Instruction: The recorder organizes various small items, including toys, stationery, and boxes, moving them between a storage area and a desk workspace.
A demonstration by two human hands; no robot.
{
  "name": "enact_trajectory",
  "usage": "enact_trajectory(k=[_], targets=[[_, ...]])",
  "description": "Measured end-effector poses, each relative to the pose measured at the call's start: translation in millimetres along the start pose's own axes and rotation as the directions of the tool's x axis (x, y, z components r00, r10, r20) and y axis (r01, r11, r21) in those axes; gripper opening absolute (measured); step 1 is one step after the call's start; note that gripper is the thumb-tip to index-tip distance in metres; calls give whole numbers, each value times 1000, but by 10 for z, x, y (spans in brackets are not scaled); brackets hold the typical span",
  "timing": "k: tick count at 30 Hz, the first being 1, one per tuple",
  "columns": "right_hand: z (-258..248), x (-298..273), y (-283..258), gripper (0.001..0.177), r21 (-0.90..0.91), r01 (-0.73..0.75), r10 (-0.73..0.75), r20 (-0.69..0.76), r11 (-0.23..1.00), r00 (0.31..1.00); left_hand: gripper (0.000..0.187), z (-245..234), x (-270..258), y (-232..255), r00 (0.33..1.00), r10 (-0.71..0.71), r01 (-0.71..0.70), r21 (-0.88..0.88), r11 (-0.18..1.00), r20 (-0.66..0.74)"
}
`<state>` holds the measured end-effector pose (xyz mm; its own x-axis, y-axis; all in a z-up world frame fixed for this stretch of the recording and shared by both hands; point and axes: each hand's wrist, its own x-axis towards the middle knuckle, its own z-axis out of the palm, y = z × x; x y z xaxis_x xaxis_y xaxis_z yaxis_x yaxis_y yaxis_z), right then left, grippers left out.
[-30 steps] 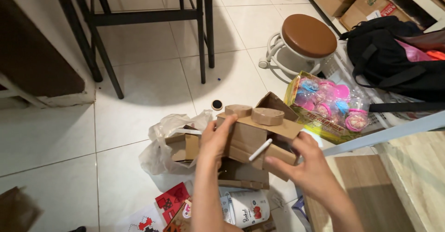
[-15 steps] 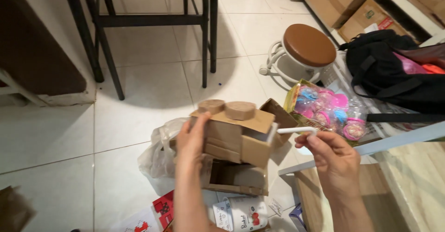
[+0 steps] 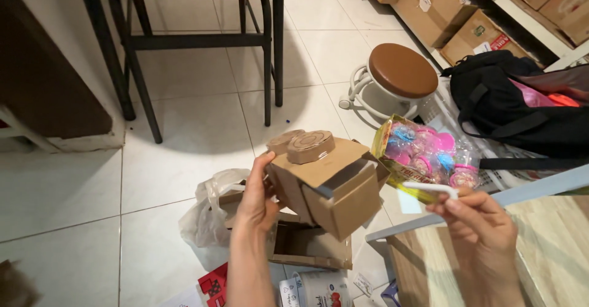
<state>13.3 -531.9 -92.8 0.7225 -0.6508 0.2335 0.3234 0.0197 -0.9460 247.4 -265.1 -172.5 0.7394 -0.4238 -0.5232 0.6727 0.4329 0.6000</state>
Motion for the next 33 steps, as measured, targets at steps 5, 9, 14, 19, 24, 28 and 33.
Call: enact_trajectory(k=[5, 9, 14, 19, 24, 28, 33], targets=[[236, -46, -93, 20, -76, -137, 140, 27, 988, 990, 78, 7, 33, -54, 994, -40, 40, -1, 999, 106], [317, -9, -17, 24, -146, -261, 271, 51, 954, 961, 74, 22, -3, -26, 996, 3, -3, 1, 1000, 88], [180, 9, 395, 24, -49, -395, 381, 391, 917, 838, 67, 54, 12, -62, 987, 106, -104, -26, 994, 120], [745, -103, 14, 49, -243, -686, 711, 24, 686, 702, 59, 141, -115, 34, 976, 212, -216, 96, 972, 45], [772, -101, 208, 45, -401, -707, 747, -80, 582, 660, 53, 205, -166, 29, 943, 328, -331, 59, 942, 58], [664, -53, 491, 51, -336, -769, 817, 6, 545, 576, 56, 256, -191, 22, 908, 415, -419, 126, 899, 64], [753, -36, 472, 40, -102, -851, 853, 150, 516, 499, 53, 186, -88, -44, 912, 410, -411, 97, 907, 32]])
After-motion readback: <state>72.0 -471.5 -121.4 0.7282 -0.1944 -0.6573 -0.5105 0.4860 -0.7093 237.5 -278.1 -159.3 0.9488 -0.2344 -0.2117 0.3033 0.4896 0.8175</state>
